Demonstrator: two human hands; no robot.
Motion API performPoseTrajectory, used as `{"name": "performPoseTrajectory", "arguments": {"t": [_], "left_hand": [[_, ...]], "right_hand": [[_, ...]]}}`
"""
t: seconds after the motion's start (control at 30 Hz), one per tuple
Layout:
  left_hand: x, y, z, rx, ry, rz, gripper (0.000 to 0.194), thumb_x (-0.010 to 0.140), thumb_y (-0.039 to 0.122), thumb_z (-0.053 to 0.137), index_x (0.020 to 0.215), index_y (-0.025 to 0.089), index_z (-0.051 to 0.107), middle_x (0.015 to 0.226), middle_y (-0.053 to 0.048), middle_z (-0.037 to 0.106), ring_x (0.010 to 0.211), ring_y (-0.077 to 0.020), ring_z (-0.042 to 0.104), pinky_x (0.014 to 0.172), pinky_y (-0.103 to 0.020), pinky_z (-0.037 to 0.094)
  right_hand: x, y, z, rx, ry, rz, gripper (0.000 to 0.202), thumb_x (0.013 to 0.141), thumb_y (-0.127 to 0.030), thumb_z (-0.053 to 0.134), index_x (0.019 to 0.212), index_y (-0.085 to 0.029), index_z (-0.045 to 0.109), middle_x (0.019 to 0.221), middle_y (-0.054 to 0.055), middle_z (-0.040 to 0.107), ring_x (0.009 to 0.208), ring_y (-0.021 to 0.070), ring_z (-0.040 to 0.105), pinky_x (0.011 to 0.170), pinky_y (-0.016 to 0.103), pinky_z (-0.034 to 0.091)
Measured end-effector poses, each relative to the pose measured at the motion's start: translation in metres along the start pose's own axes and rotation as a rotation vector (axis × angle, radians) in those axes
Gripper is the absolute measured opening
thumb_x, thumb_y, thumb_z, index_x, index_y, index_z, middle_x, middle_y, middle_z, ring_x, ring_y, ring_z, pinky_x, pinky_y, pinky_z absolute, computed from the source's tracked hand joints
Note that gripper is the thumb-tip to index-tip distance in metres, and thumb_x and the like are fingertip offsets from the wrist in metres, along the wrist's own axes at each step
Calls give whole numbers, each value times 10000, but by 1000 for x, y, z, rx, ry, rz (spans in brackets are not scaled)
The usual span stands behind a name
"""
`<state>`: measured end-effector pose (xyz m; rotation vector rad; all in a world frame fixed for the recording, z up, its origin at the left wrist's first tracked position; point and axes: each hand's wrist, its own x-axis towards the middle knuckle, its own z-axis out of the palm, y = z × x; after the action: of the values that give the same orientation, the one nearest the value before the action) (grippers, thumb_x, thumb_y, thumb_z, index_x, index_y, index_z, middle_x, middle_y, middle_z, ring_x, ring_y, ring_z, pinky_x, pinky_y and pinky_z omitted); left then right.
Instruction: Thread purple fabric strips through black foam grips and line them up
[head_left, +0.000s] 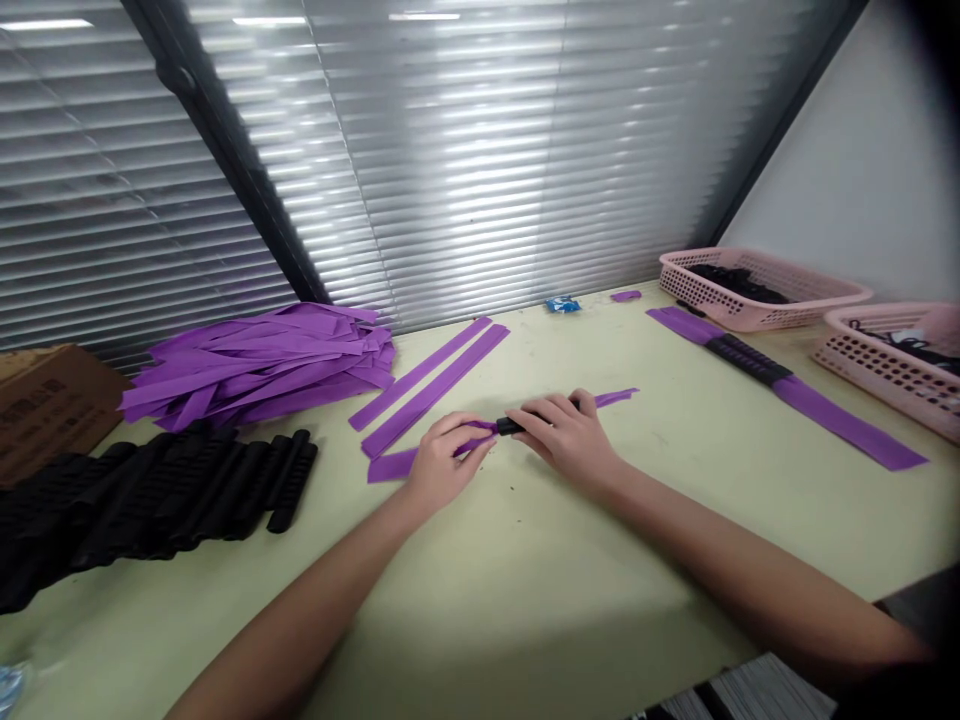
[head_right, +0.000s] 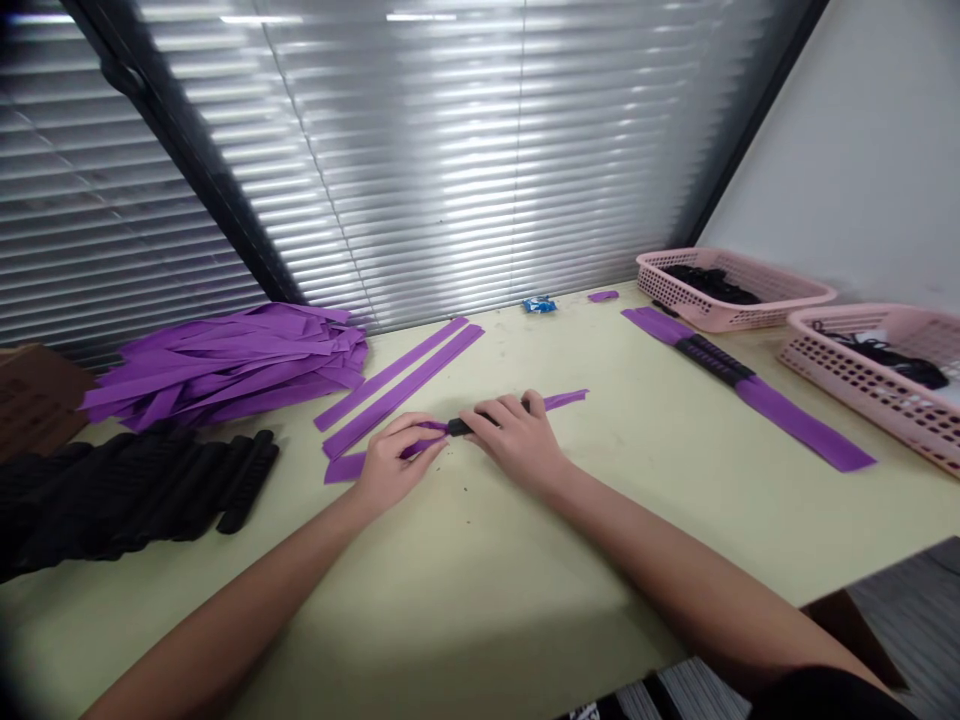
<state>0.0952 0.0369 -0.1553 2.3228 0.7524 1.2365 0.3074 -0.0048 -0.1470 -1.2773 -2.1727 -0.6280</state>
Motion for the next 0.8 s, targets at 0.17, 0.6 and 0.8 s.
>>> {"name": "performPoseTrajectory", "arguments": {"t": [0.17, 0.6, 0.8], "left_hand": [[-1, 0, 0, -23, 15, -14, 102, 849, 219, 626, 892, 196, 715, 956, -84, 671, 870, -183, 640, 777, -334, 540], [-7, -4, 2, -33, 86, 67, 96, 845, 196, 622, 838, 199, 717, 851, -65, 686, 795, -171, 635, 716, -317, 538], [-9, -5, 3, -29, 76, 101, 108, 852, 192, 606, 855, 199, 714, 865, -67, 691, 799, -171, 629, 710, -316, 537]], "right_hand": [[-1, 2, 1, 5, -9, 4, 188, 952, -310, 506, 1091, -239, 611, 971, 34, 687, 852, 166, 536, 758, 354, 230], [-3, -8, 2, 45, -21, 17, 195, 950, -296, 507, 1098, -231, 617, 972, 39, 680, 859, 166, 530, 746, 354, 230], [-3, -10, 2, 36, -24, 8, 189, 951, -300, 505, 1082, -237, 625, 967, 42, 680, 856, 171, 533, 749, 357, 232]]}}
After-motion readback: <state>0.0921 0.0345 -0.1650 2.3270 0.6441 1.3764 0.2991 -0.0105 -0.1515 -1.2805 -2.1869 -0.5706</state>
